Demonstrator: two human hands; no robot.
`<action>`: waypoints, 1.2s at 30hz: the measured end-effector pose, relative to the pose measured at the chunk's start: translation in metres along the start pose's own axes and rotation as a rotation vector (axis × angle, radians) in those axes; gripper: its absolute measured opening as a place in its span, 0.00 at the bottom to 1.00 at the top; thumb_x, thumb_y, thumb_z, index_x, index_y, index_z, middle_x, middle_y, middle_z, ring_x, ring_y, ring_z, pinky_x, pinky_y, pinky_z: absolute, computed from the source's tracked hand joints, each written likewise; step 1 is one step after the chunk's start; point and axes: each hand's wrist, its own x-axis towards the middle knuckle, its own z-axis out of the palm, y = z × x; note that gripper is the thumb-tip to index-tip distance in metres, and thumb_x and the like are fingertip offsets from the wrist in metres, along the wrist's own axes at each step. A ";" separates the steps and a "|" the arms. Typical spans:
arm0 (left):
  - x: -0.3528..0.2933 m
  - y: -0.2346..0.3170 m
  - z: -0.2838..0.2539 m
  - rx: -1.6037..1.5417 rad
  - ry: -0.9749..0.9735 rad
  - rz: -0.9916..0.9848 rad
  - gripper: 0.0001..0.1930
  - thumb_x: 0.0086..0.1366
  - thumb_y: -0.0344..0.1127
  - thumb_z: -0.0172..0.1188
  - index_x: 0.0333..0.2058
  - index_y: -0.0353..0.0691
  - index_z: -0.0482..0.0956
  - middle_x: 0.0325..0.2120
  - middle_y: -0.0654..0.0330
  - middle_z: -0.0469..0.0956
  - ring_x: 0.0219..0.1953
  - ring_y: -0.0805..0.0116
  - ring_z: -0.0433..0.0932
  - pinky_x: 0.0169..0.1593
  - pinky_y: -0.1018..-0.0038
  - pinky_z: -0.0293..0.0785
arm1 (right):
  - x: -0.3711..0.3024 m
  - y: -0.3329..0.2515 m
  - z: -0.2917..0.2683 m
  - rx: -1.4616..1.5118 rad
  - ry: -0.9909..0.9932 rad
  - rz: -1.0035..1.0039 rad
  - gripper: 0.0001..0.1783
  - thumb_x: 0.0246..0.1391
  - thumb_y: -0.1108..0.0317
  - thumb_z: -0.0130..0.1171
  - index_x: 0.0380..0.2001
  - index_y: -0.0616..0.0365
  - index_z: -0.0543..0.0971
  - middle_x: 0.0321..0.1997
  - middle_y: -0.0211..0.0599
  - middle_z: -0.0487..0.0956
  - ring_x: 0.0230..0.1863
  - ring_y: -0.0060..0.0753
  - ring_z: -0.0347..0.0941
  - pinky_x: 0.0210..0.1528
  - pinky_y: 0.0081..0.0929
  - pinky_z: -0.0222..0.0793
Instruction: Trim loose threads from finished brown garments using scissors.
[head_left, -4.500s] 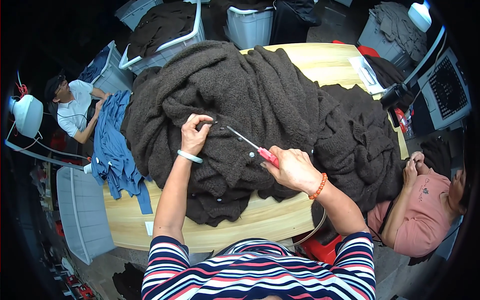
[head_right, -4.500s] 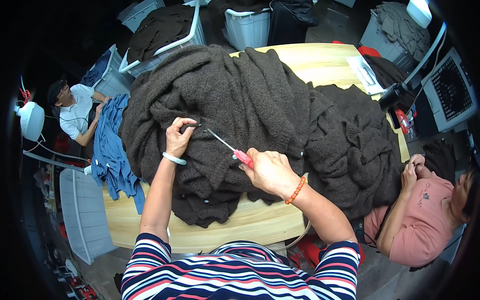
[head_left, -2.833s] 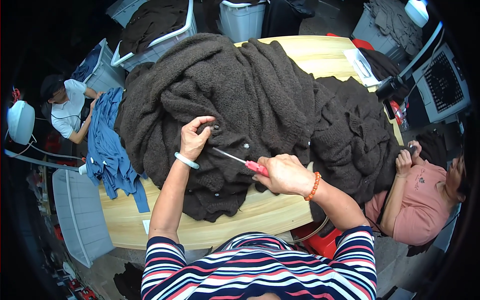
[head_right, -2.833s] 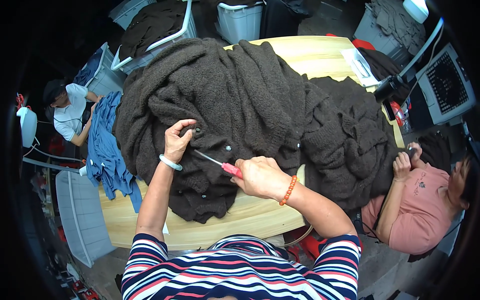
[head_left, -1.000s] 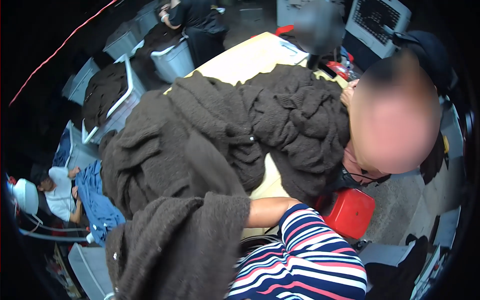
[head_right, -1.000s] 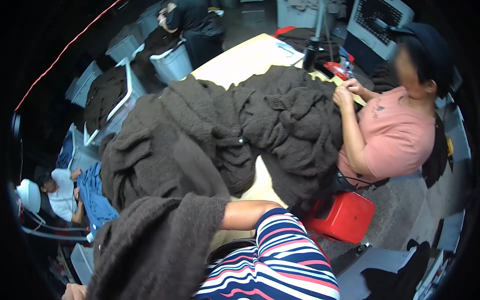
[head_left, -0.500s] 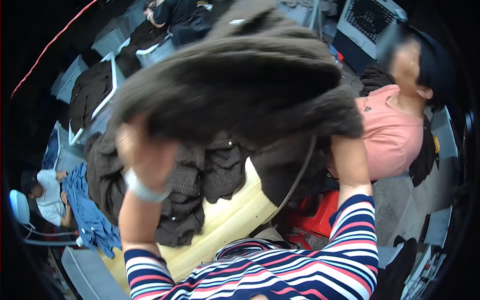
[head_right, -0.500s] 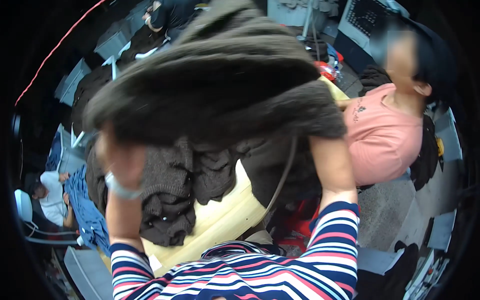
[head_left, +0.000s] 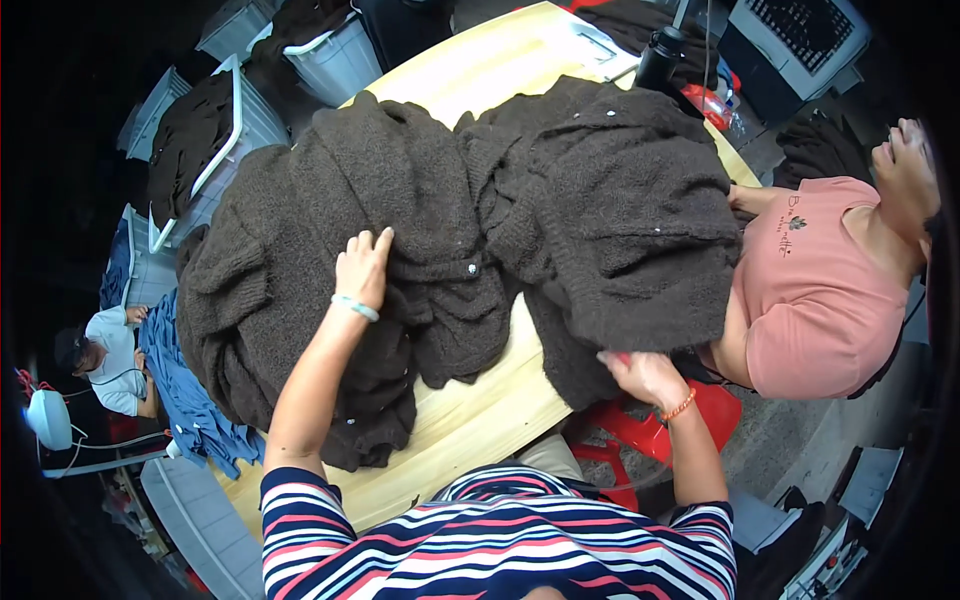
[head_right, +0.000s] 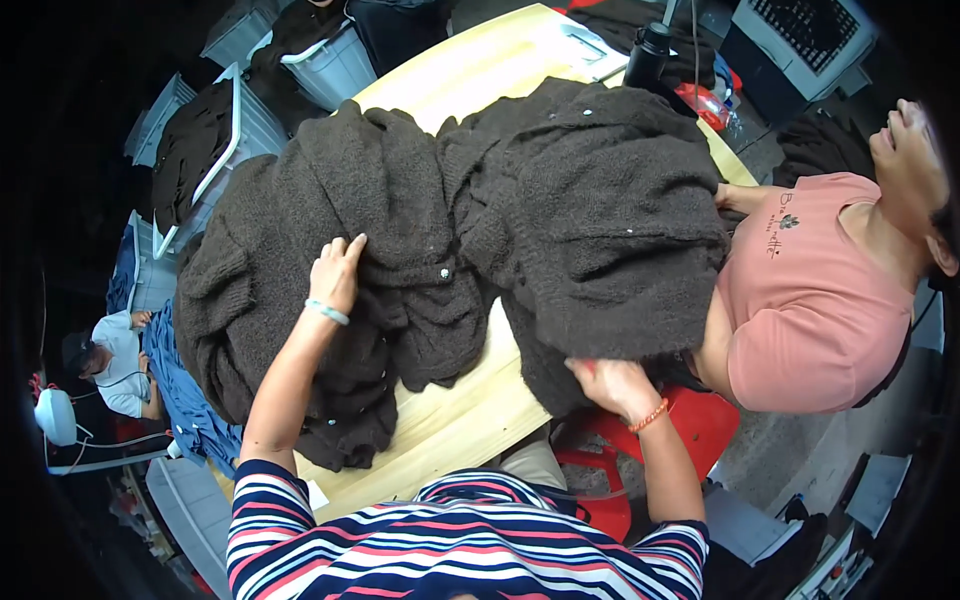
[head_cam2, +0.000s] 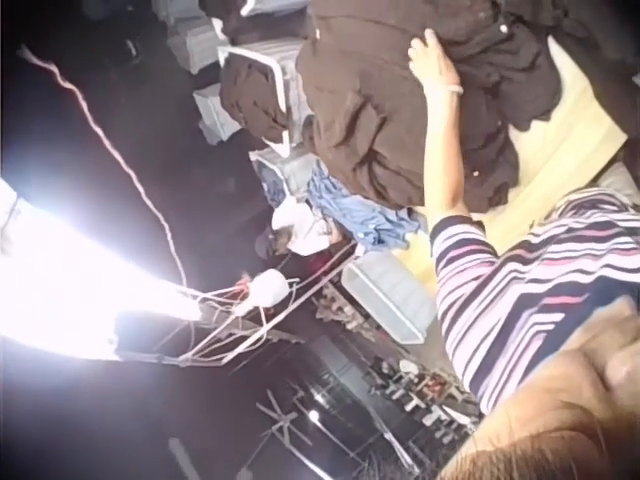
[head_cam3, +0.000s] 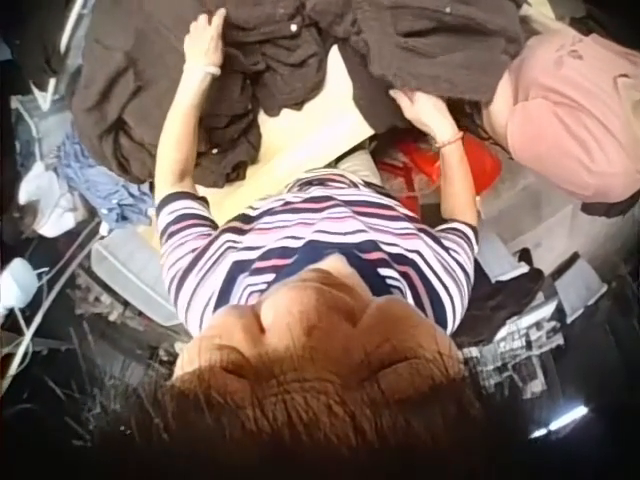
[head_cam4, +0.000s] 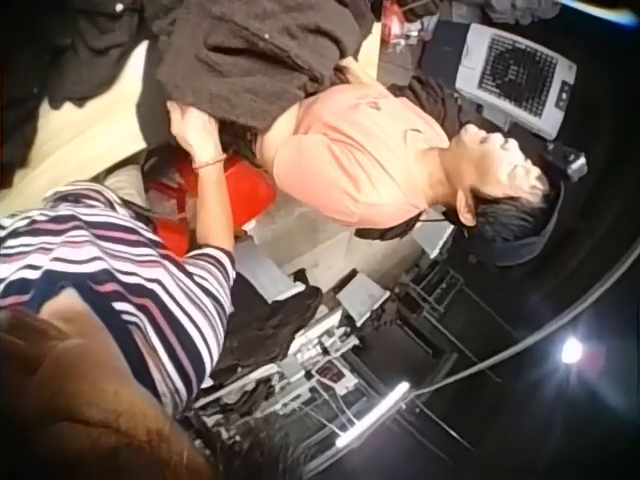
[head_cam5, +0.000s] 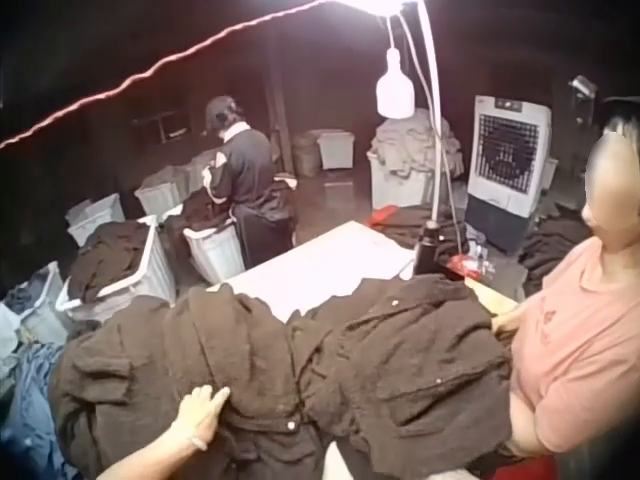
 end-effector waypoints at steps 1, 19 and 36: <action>-0.003 -0.006 -0.004 -0.135 -0.009 -0.029 0.20 0.59 0.25 0.54 0.52 0.43 0.76 0.41 0.51 0.73 0.40 0.51 0.76 0.42 0.59 0.76 | 0.006 -0.023 -0.020 0.315 -0.297 0.304 0.18 0.55 0.58 0.60 0.46 0.54 0.79 0.39 0.55 0.80 0.42 0.58 0.77 0.46 0.44 0.73; -0.279 -0.219 -0.159 -0.649 0.301 -0.670 0.06 0.63 0.27 0.59 0.39 0.35 0.79 0.36 0.68 0.77 0.40 0.79 0.73 0.48 0.80 0.68 | 0.088 -0.123 -0.037 0.404 -0.153 -0.210 0.19 0.56 0.62 0.60 0.49 0.58 0.73 0.32 0.53 0.80 0.36 0.61 0.76 0.38 0.46 0.72; -0.087 -0.004 -0.039 0.024 0.057 -0.028 0.47 0.45 0.50 0.73 0.64 0.47 0.64 0.66 0.42 0.55 0.70 0.41 0.49 0.63 0.33 0.49 | 0.084 -0.113 -0.021 0.430 -0.073 -0.123 0.21 0.55 0.63 0.60 0.51 0.58 0.73 0.36 0.54 0.80 0.40 0.62 0.77 0.41 0.45 0.74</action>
